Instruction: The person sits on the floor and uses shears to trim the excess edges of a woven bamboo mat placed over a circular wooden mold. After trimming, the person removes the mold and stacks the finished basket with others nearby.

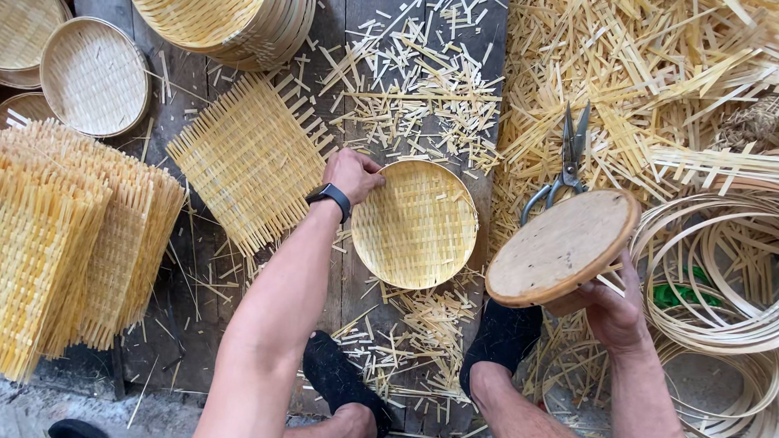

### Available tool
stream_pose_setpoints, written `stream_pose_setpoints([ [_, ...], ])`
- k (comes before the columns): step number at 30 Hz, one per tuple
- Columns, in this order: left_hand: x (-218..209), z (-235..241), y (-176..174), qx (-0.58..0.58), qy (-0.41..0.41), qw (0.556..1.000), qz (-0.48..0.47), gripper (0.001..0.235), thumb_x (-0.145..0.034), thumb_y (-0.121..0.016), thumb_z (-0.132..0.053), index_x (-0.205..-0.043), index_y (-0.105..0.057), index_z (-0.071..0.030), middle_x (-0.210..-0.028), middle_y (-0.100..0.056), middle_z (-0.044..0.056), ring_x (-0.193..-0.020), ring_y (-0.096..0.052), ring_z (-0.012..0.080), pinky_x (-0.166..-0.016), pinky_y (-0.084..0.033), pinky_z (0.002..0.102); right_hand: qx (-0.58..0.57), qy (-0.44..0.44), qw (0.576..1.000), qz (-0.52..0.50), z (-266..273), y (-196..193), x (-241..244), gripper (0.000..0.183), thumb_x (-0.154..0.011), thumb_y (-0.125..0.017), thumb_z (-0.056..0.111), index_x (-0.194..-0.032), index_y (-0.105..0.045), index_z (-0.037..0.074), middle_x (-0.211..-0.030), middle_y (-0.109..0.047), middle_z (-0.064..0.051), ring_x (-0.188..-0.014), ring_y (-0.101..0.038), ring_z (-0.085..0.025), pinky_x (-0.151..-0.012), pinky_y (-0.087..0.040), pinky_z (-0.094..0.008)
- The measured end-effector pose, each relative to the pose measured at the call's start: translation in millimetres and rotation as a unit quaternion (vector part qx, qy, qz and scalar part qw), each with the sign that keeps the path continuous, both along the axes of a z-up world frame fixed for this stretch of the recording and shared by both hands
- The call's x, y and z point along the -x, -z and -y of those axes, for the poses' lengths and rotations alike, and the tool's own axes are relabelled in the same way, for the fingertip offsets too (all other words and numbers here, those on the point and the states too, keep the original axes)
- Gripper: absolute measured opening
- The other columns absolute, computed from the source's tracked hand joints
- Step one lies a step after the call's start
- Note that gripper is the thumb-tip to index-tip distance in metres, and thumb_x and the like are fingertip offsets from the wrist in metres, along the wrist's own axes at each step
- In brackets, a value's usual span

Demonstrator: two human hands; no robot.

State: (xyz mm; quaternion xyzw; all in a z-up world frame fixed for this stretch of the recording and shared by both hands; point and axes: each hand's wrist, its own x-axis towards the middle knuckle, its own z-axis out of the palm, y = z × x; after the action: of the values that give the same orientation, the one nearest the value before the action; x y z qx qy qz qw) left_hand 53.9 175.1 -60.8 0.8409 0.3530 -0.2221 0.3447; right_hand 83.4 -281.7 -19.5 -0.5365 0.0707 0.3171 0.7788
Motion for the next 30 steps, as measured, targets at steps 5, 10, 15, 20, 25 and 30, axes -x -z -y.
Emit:
stream_pose_setpoints([
  [5,7.4,10.9,-3.1,-0.081,0.040,0.995,0.050,0.046,-0.074,-0.088,-0.030,-0.112,-0.077,-0.008,-0.104,-0.077,0.013,-0.092,-0.071,0.0254,-0.088,-0.055,0.038,-0.016,-0.002,1.000,0.008,-3.4,-6.0,-2.2,0.097,-0.073,-0.084,0.023,-0.157,-0.037,0.004,-0.136,-0.058,-0.008,-0.134,-0.052,-0.024,-0.118,-0.038,-0.041],
  [10,43.3,116.7,-13.3,-0.177,0.141,0.948,0.224,0.047,-0.095,-0.074,-0.041,-0.127,-0.063,-0.008,-0.129,-0.067,0.015,-0.126,-0.059,0.0296,-0.115,-0.046,0.047,-0.017,-0.008,1.000,0.012,-12.8,-7.9,-0.7,0.095,-0.075,-0.084,0.025,-0.155,-0.038,0.002,-0.134,-0.058,-0.009,-0.133,-0.052,-0.024,-0.117,-0.038,-0.043],
  [15,45.9,212.3,7.4,-0.241,0.129,0.927,0.256,0.079,-0.080,-0.073,-0.050,-0.129,-0.057,0.010,-0.146,-0.046,0.032,-0.138,-0.039,0.0458,-0.114,-0.023,0.056,0.038,-0.025,0.998,0.036,-19.5,-7.1,3.9,0.093,-0.073,-0.079,0.025,-0.154,-0.039,0.004,-0.131,-0.058,-0.009,-0.132,-0.054,-0.023,-0.114,-0.041,-0.043],
  [20,79.9,209.2,13.9,-0.205,0.160,0.927,0.269,0.038,-0.095,-0.062,-0.016,-0.130,-0.063,-0.003,-0.152,-0.053,0.018,-0.146,-0.045,0.0349,-0.123,-0.030,0.050,-0.037,-0.011,0.999,0.033,3.0,1.7,12.8,0.083,-0.078,-0.075,0.016,-0.153,-0.040,0.000,-0.138,-0.058,-0.012,-0.132,-0.055,-0.025,-0.114,-0.041,-0.040],
  [25,119.1,129.9,-15.6,-0.147,0.308,0.877,0.339,0.050,-0.076,-0.059,0.003,-0.125,-0.065,0.001,-0.139,-0.063,0.016,-0.133,-0.056,0.0335,-0.118,-0.040,0.049,-0.090,0.037,0.995,0.011,24.2,27.3,10.6,0.071,-0.083,-0.068,0.010,-0.149,-0.045,-0.003,-0.140,-0.059,-0.013,-0.134,-0.055,-0.026,-0.116,-0.040,-0.040],
  [30,58.1,-7.0,-61.8,-0.334,0.377,0.749,0.430,0.037,-0.091,-0.061,0.007,-0.128,-0.064,0.003,-0.120,-0.069,0.018,-0.114,-0.065,0.0308,-0.099,-0.057,0.040,-0.072,0.051,0.996,0.003,36.7,46.2,13.9,0.064,-0.087,-0.066,0.009,-0.146,-0.047,-0.004,-0.139,-0.060,-0.014,-0.132,-0.056,-0.027,-0.115,-0.040,-0.041],
])
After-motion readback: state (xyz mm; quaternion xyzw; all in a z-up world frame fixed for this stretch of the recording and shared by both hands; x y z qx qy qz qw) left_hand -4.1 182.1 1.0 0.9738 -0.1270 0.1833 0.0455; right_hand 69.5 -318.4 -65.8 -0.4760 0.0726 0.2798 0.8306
